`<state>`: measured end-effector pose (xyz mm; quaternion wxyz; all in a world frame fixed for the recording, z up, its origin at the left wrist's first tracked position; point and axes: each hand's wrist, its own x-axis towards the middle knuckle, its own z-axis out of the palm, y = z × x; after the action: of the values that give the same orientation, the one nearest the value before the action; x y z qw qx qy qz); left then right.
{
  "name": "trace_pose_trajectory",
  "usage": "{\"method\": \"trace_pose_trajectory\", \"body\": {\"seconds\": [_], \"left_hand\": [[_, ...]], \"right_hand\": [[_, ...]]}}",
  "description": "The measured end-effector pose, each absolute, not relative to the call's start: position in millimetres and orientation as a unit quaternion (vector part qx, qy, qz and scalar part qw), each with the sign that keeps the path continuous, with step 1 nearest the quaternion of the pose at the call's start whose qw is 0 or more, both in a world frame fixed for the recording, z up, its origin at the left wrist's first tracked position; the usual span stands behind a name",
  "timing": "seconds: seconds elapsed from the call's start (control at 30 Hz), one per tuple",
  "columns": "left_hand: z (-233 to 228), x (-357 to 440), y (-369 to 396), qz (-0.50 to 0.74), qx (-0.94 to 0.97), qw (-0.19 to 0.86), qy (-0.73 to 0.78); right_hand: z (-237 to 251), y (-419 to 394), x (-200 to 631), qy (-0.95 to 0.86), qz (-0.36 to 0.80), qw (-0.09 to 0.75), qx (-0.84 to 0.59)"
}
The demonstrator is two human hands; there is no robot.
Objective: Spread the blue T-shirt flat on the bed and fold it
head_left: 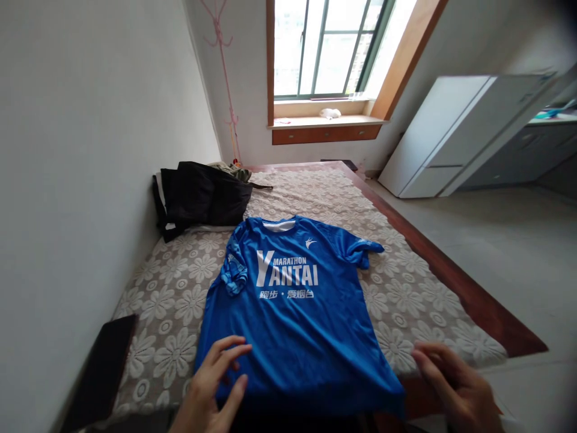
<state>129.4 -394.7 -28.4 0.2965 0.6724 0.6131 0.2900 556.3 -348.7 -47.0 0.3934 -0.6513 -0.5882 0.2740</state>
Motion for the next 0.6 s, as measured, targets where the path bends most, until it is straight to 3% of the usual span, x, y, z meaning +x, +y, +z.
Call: {"method": "trace_pose_trajectory", "body": {"seconds": [0.17,0.23,0.4,0.47,0.6], "left_hand": [[-29,188,-312,0.147,0.808,0.284,0.495],[-43,197,-283,0.112,0.821,0.248,0.502],[-71,156,-230,0.105,0.783,0.189,0.584],[-71,114,-214,0.113,0.723,0.169,0.661],[-58,39,-200,0.081,0.567,0.023,0.819]], "right_hand": [[-13,-233,499,-0.772,0.279,0.283,-0.497],[-27,-187,475,-0.818,0.249,0.232,-0.464],[-90,-121,454,-0.800,0.096,0.058,-0.589],[-105,-116,459,-0.806,0.055,0.058,-0.587],[-111,-113,469,-0.815,0.027,0.086,-0.572]]}}
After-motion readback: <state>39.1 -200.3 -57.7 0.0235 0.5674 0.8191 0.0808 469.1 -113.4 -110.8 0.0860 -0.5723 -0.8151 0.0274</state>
